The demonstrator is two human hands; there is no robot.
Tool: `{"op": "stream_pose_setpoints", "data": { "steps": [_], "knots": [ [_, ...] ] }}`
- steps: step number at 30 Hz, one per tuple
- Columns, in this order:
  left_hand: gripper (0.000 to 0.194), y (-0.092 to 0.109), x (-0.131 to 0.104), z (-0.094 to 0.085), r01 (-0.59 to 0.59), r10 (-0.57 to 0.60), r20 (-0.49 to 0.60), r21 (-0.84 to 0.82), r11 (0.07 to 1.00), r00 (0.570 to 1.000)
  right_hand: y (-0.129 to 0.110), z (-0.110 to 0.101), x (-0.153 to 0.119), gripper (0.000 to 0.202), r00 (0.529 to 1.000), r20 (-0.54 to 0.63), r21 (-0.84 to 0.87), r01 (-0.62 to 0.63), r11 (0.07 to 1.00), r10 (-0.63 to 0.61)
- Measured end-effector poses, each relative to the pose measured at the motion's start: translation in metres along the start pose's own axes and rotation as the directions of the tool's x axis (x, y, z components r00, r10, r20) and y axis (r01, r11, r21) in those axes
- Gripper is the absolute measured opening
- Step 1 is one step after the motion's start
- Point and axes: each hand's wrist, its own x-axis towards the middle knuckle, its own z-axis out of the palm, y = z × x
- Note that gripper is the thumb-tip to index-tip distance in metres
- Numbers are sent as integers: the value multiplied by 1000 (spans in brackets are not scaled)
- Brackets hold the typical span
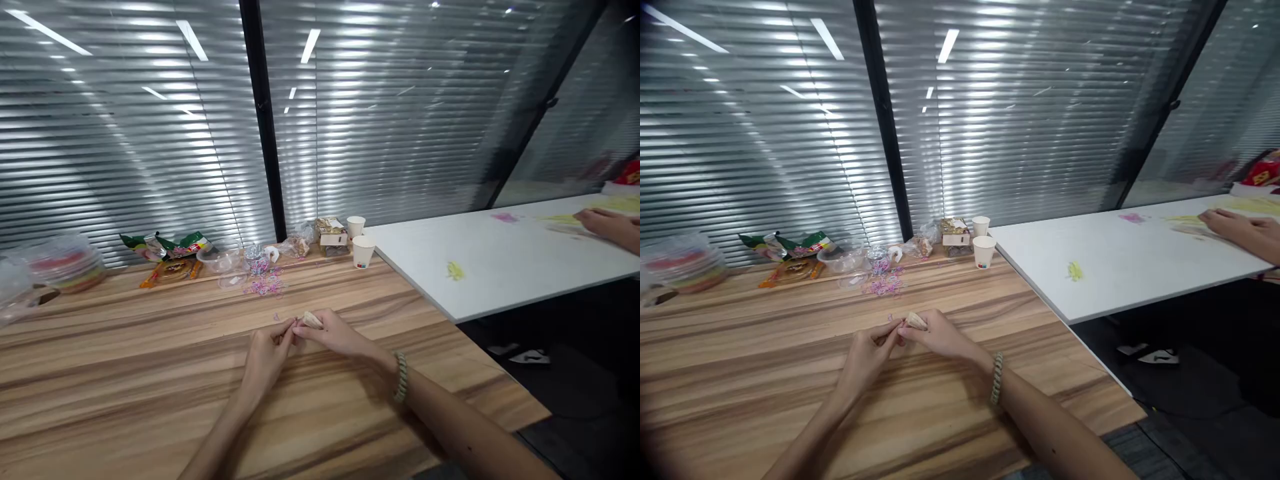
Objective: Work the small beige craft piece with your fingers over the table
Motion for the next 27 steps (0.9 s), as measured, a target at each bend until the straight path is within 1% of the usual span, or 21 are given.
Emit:
{"op": "stream_pose_setpoints", "data": {
  "steps": [2, 4, 7, 10, 12, 14, 17, 20, 23, 27],
  "knots": [
    [31, 1, 1, 1, 15, -16, -10, -51, 999, 1000, -1, 0, 0, 32, 1000, -21, -10, 5, 1000, -5],
    [28, 1, 2, 3, 37, -43, -32, -162, 986, 999, -4, 1, -1, 31, 999, -45, -21, 15, 1000, -16],
    [31, 0, 4, 6, 118, -139, -41, -334, 935, 989, -9, 3, -2, 27, 995, -90, -31, 45, 998, -48],
    [41, 1, 4, 7, 238, -255, 19, -430, 871, 967, -9, 5, -1, 23, 989, -137, -10, 50, 999, -51],
    [48, 1, 2, 8, 276, -276, 70, -474, 836, 958, -8, 6, 0, 23, 988, -148, 32, 53, 998, -48],
    [53, 2, 2, 8, 286, -268, 109, -504, 815, 957, -6, 6, 0, 25, 988, -144, 58, 65, 996, -56],
    [56, 2, 2, 7, 318, -274, 162, -542, 778, 948, -5, 5, 0, 24, 987, -141, 36, 79, 996, -73],
    [56, 3, 3, 4, 364, -307, 200, -602, 711, 931, -5, 5, -2, 25, 989, -126, 11, 79, 997, -77],
    [55, 4, 3, 1, 389, -350, 200, -667, 635, 915, -3, 5, -3, 28, 993, -95, 3, 66, 998, -65],
    [51, 3, 4, 0, 402, -400, 197, -745, 532, 895, 0, 6, -1, 29, 997, -54, 54, 64, 996, -61]
  ]
}}
